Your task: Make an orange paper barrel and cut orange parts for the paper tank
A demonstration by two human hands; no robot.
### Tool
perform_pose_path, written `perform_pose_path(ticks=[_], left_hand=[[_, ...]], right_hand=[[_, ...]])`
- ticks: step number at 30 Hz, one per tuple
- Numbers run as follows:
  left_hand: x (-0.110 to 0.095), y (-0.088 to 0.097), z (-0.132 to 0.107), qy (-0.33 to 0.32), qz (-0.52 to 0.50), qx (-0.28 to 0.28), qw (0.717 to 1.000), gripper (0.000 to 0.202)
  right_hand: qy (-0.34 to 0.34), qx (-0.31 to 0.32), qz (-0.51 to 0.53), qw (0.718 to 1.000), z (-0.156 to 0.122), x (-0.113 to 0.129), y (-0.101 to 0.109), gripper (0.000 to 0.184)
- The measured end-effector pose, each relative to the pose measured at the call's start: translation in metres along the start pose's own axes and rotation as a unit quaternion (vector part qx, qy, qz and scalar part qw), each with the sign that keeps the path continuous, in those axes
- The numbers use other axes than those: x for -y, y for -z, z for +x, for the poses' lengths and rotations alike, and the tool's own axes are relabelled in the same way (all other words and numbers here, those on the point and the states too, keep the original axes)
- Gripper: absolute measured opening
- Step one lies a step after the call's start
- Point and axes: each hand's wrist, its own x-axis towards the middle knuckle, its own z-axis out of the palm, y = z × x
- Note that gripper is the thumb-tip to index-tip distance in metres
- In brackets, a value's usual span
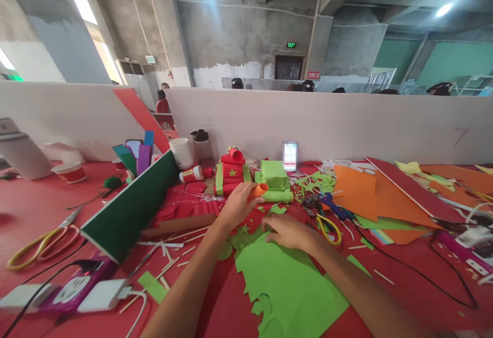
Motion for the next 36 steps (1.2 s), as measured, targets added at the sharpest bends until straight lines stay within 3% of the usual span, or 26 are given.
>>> perform_pose_path(ticks=[5, 12, 16, 22, 26, 30, 36], left_hand=[[0.003, -0.003, 0.0, 0.002, -0.005, -0.009, 1.0, 0.03], [0.005, -0.005, -0.001, 0.015, -0.011, -0.006, 1.0, 0.033], [0.004, -0.004, -0.001, 0.016, -0.018, 0.005, 1.0, 0.031], [0.001, -0.003, -0.001, 0.009, -0.034, 0.009, 0.999, 0.029], [-0.001, -0.004, -0.001, 0.004, -0.032, 0.015, 0.999, 0.033], [-0.003, -0.005, -0.002, -0.013, -0.034, 0.028, 0.999, 0.032], [-0.013, -0.003, -0.003, -0.055, -0.045, 0.076, 0.995, 0.034]], right_hand=[[-0.012, 0.027, 0.026, 0.999, 0.004, -0.005, 0.0, 0.013], [-0.023, 0.047, 0.057, 0.997, 0.004, -0.005, 0.002, 0.021], [0.0, 0.02, 0.066, 0.998, 0.0, -0.004, 0.005, 0.013], [0.01, -0.002, 0.217, 0.976, -0.017, -0.011, 0.022, 0.009], [0.002, -0.098, 0.374, 0.922, -0.025, -0.026, 0.04, 0.022], [-0.005, -0.218, 0.421, 0.88, -0.026, -0.041, 0.048, 0.03], [-0.028, -0.274, 0.428, 0.861, -0.022, -0.045, 0.045, 0.032]])
